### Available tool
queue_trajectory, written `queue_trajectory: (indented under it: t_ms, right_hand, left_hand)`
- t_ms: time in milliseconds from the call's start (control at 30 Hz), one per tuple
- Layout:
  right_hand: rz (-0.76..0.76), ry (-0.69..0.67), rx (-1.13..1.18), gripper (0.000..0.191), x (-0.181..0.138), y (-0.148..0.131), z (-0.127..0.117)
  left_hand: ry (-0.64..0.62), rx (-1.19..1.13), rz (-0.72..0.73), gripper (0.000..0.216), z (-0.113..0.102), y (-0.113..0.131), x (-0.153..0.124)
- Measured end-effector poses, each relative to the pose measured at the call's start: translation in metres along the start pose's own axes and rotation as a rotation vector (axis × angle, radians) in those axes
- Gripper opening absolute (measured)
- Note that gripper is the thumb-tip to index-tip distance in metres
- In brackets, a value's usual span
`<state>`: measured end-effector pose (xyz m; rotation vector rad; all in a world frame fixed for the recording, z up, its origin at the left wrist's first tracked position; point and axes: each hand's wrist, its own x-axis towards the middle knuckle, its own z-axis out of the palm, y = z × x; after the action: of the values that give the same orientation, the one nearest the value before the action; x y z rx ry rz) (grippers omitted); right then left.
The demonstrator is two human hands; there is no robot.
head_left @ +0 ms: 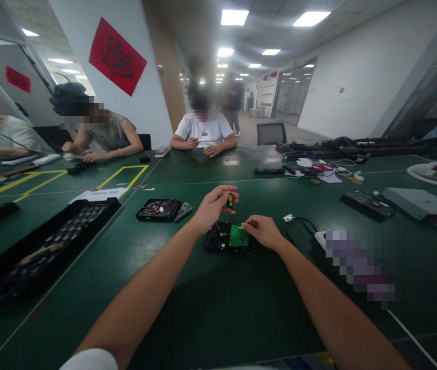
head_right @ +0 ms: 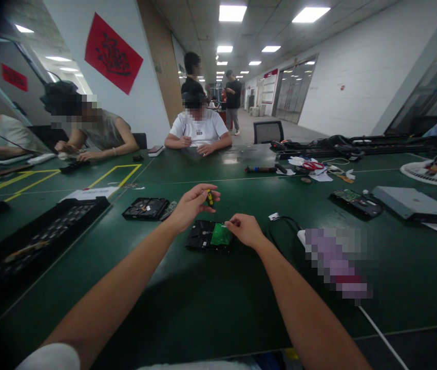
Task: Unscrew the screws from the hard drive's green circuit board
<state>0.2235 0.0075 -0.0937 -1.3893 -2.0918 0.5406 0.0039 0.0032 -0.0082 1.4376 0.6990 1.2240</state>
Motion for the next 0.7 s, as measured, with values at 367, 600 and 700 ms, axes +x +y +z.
queue_trajectory:
  t_ms: [367,600,700]
  right_hand:
    - [0.014,-0.015,-0.029,0.035,0.0006,-0.0031,-0.0022]
    - [0.012,-0.022,-0.038,0.034,-0.0005,-0.0044,-0.0035]
    - [0.0,-0.015,-0.032,0.034,-0.0004,-0.0041,-0.0028]
  left_hand:
    - [0.15,0.134,0.07,0.036,-0.0004,-0.0072,0.0023]
    - [0.047,0.054,0.033,0.034,0.0021,-0.0012,0.0004]
    - [0.024,0.01,0.0,0.031,0.0013,0.0004,0.0002]
